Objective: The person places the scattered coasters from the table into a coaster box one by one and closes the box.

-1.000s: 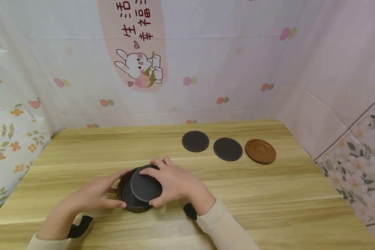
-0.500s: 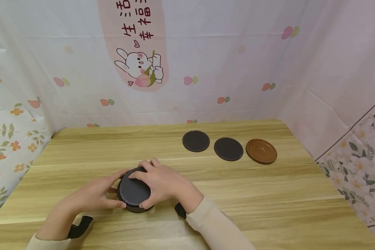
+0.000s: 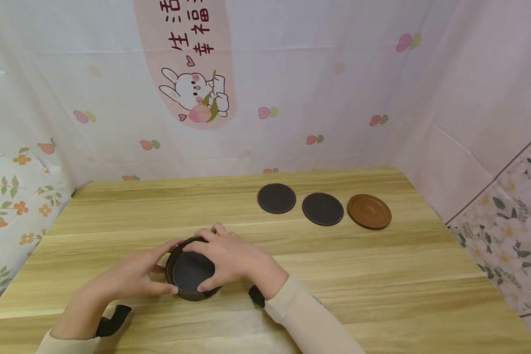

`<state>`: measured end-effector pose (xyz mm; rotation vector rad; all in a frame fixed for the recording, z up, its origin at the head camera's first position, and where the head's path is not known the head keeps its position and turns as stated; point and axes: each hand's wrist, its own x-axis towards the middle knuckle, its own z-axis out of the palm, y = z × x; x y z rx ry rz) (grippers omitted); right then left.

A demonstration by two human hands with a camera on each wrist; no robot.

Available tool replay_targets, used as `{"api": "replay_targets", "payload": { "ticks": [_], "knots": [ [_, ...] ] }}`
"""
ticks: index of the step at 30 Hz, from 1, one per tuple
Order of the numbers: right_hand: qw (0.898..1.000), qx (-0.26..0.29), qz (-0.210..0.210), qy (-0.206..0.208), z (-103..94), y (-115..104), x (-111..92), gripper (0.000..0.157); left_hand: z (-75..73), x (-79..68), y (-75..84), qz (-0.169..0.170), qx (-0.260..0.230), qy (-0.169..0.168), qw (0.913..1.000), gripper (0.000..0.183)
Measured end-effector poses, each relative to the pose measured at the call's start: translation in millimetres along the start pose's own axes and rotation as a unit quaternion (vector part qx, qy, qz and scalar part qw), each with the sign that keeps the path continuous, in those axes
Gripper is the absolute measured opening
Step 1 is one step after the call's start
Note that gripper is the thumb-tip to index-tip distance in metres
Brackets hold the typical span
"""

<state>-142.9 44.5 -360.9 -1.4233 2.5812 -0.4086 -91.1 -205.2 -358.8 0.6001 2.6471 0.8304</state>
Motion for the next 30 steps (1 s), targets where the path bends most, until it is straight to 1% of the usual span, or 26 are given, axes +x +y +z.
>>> {"api": "replay_targets", "payload": {
  "ticks": [6, 8, 19, 26, 30],
  "knots": [
    [1.0, 0.012, 0.006, 0.012, -5.2, 13, -9, 0.077, 0.3, 0.8, -1.1, -0.001, 0.005, 0.001, 1.0, 0.102],
    [1.0, 0.015, 0.009, 0.018, -6.9, 18, -13, 0.077, 0.8, 0.9, -1.4, -0.006, 0.002, 0.002, 1.0, 0.102],
    [0.997, 0.035, 0.038, 0.056, -11.8, 49, -30, 0.07, 0.0, 0.8, -0.4, 0.003, 0.037, 0.021, 0.9991, 0.103],
    [0.995, 0.042, 0.062, 0.072, -17.9, 71, -45, 0.069, 0.8, -0.1, -1.8, 0.014, 0.029, 0.017, 0.9993, 0.103],
    [0.993, 0.039, 0.084, 0.075, -24.1, 81, -51, 0.067, 1.5, -0.3, -2.8, 0.015, 0.026, 0.017, 0.9994, 0.102]
  ]
}}
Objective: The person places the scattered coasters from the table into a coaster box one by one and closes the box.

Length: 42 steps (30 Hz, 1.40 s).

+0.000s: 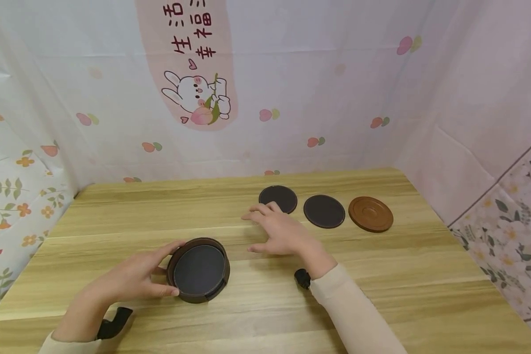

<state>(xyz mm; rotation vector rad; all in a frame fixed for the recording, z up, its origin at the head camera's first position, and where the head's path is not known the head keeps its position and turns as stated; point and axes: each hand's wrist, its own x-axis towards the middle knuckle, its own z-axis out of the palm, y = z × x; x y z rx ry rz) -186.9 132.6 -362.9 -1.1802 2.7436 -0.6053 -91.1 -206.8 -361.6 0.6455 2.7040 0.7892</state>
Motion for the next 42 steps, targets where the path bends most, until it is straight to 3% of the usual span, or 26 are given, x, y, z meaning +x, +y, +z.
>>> {"api": "replay_targets", "payload": {
  "ticks": [8, 23, 42],
  "knots": [
    [0.999, -0.001, 0.038, -0.004, -13.2, 22, -2, 0.07, 0.1, -0.3, 0.9, -0.007, -0.002, 0.002, 1.0, 0.102],
    [0.995, -0.003, 0.097, -0.022, -18.3, 54, 10, 0.066, 1.0, -1.0, 1.2, -0.02, -0.014, -0.008, 0.9997, 0.102],
    [0.992, 0.005, 0.124, -0.032, -24.4, 89, 36, 0.068, 1.4, -1.6, 0.1, -0.028, -0.037, -0.016, 0.9988, 0.103]
  ]
}}
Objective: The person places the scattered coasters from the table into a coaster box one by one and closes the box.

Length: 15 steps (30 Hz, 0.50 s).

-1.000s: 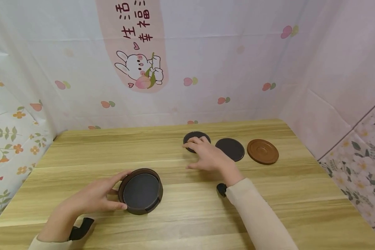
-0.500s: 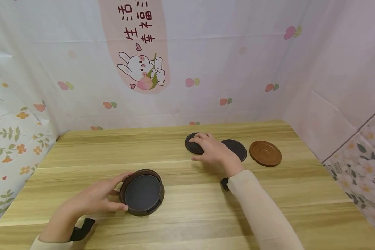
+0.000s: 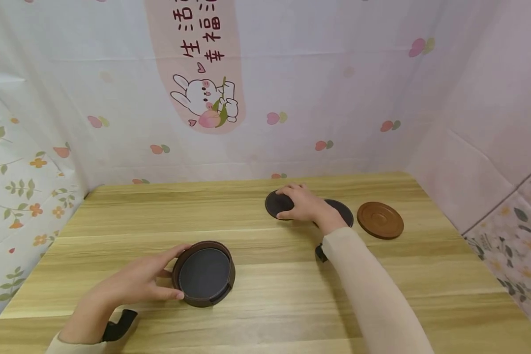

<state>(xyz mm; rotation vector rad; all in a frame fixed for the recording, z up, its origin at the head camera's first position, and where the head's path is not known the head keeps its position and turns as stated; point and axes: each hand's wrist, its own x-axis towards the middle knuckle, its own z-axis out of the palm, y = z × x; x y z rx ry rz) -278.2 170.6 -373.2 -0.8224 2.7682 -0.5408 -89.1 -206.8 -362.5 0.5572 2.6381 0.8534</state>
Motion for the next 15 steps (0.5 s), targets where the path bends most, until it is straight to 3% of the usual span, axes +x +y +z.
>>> {"api": "replay_targets", "payload": {
  "ticks": [15],
  "knots": [
    [0.999, 0.009, 0.017, -0.034, 1.1, 11, 12, 0.078, -0.4, 0.3, 0.1, -0.004, -0.002, -0.002, 1.0, 0.103]
  ]
}}
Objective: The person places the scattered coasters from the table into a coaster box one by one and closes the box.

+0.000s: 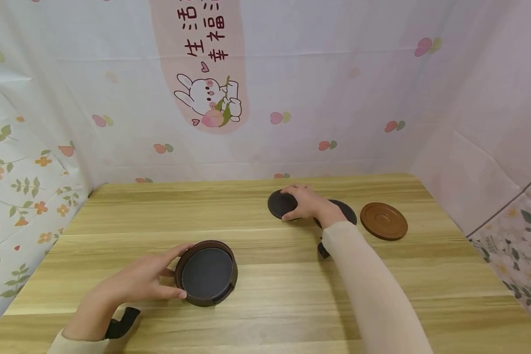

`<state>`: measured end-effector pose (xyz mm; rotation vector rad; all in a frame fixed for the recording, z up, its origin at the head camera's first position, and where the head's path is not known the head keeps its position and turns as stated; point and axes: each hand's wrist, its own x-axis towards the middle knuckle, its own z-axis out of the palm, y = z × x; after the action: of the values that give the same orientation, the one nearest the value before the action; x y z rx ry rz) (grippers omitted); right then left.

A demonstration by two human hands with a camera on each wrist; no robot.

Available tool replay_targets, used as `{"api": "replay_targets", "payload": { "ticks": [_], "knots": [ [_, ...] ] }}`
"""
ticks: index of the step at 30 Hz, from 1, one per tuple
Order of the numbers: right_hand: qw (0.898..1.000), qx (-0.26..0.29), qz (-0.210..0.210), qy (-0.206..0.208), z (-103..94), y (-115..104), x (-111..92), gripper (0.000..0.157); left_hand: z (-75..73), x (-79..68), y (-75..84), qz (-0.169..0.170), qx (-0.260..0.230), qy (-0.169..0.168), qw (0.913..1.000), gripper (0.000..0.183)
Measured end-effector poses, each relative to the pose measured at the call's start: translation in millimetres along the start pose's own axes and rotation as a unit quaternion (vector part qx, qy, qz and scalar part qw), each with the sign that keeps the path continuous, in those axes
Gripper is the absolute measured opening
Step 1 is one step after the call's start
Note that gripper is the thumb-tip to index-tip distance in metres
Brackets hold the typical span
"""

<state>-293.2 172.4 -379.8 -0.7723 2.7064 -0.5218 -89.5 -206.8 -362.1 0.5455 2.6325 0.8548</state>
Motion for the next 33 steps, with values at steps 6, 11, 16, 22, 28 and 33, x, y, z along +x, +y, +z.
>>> {"api": "replay_targets", "payload": {
  "ticks": [6, 11, 16, 22, 28, 33],
  "knots": [
    [1.0, -0.008, 0.005, -0.006, 4.2, 3.3, 3.7, 0.082, -0.6, -0.1, 0.1, 0.003, 0.0, -0.002, 1.0, 0.103],
    [1.0, -0.014, 0.02, -0.013, 5.4, 2.3, 8.4, 0.08, -2.0, 0.8, 0.1, 0.005, 0.011, 0.004, 0.9999, 0.102],
    [0.999, -0.024, 0.028, -0.022, 4.7, -0.9, 9.2, 0.077, -1.0, 0.8, 0.5, -0.007, 0.015, 0.008, 0.9998, 0.102],
    [0.999, -0.022, 0.038, -0.025, 8.9, -0.6, 8.8, 0.076, 1.3, -0.3, 0.2, -0.006, -0.004, -0.003, 1.0, 0.102],
    [0.999, -0.012, 0.035, -0.018, 9.0, 2.6, 6.9, 0.076, 1.1, -0.8, -1.8, 0.0, -0.011, -0.009, 0.9999, 0.102],
    [0.999, -0.016, 0.041, -0.007, 7.5, 3.8, 5.0, 0.076, 1.4, 0.0, -3.6, 0.008, -0.001, 0.001, 1.0, 0.101]
  ]
}}
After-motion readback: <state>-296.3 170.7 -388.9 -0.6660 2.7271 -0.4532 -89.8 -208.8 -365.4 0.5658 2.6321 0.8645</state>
